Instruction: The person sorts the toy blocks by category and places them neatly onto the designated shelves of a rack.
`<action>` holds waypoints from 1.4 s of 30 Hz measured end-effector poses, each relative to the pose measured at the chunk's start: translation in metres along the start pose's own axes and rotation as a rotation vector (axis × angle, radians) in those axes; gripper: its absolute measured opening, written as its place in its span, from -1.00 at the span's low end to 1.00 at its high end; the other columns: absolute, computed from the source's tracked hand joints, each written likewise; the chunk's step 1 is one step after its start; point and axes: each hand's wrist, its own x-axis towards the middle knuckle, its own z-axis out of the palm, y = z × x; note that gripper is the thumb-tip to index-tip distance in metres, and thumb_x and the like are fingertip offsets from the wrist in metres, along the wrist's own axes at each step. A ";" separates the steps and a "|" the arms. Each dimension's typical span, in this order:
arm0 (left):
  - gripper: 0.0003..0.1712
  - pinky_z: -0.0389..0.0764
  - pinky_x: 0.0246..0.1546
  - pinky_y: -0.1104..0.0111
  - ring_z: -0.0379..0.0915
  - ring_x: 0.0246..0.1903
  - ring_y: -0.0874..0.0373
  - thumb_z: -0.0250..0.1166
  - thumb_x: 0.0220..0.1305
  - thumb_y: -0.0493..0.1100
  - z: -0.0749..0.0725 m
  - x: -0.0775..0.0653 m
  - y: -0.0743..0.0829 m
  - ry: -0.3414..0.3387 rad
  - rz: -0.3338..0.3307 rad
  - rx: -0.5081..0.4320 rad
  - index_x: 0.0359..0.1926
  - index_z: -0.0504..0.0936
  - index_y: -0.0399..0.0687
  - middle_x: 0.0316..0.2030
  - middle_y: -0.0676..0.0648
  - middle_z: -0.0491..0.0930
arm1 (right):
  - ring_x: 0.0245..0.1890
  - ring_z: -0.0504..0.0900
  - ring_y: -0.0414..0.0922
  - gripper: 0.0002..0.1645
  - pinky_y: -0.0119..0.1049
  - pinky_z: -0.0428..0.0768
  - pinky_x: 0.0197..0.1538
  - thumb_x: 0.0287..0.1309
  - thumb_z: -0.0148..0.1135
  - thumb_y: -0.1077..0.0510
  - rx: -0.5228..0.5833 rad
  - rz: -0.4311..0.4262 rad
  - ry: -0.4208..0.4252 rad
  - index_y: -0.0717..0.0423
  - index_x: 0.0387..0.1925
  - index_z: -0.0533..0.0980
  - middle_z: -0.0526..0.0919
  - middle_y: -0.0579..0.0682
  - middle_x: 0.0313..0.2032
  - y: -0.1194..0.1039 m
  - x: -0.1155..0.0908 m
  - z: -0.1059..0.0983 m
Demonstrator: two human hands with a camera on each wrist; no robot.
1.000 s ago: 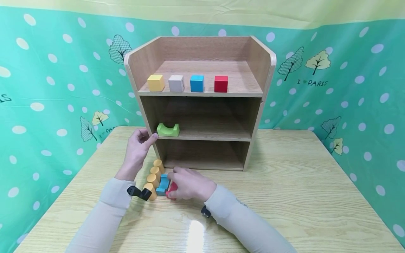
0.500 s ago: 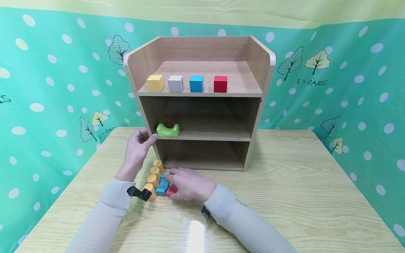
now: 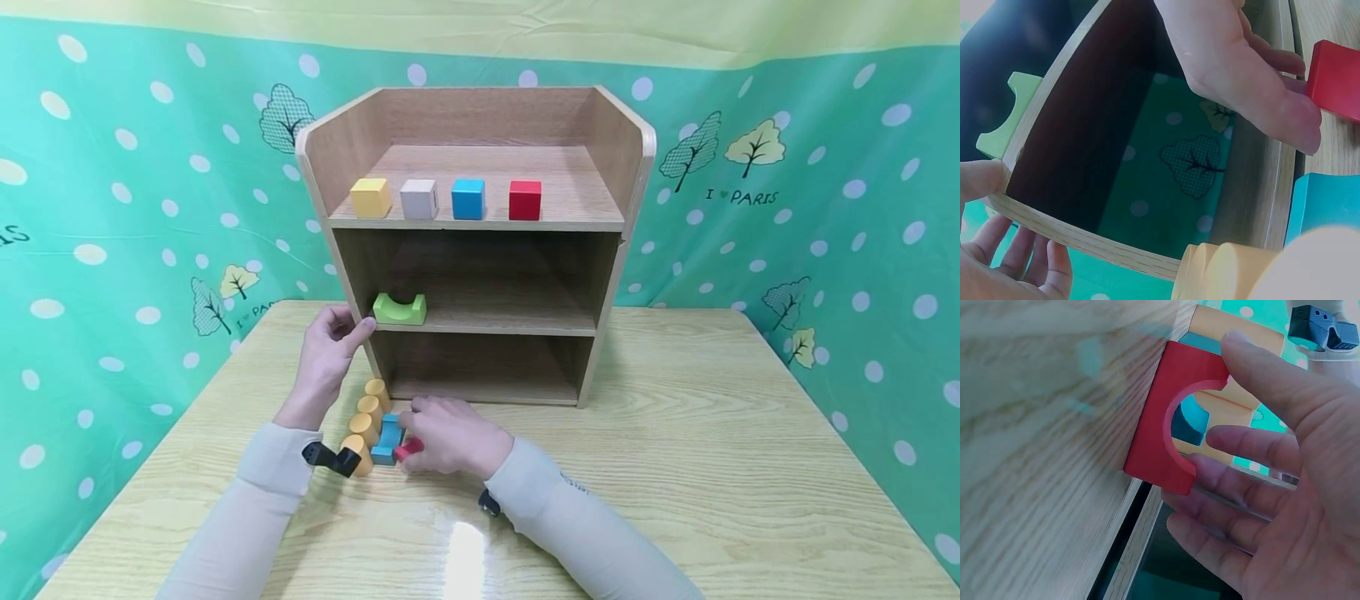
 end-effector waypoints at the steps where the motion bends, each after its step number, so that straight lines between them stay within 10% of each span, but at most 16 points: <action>1: -0.54 0.43 -0.06 0.27 0.36 -0.06 0.04 0.34 0.22 -0.10 0.000 0.000 0.000 -0.001 -0.001 0.001 0.01 0.43 -0.28 -0.11 -0.15 0.46 | -0.40 0.40 -0.26 -0.51 -0.42 0.40 -0.39 -0.03 0.39 -0.26 0.000 0.004 0.000 -0.09 -0.14 0.57 0.49 -0.17 -0.29 0.000 0.000 0.000; 42: -0.55 0.43 -0.04 0.24 0.36 -0.05 0.03 0.34 0.22 -0.10 0.000 0.001 -0.002 0.001 -0.015 0.006 0.02 0.43 -0.26 -0.08 -0.16 0.46 | -0.47 0.42 -0.25 -0.66 -0.40 0.38 -0.43 0.01 0.44 0.03 -0.074 0.013 0.013 -0.08 -0.17 0.53 0.52 -0.20 -0.39 0.008 0.001 0.006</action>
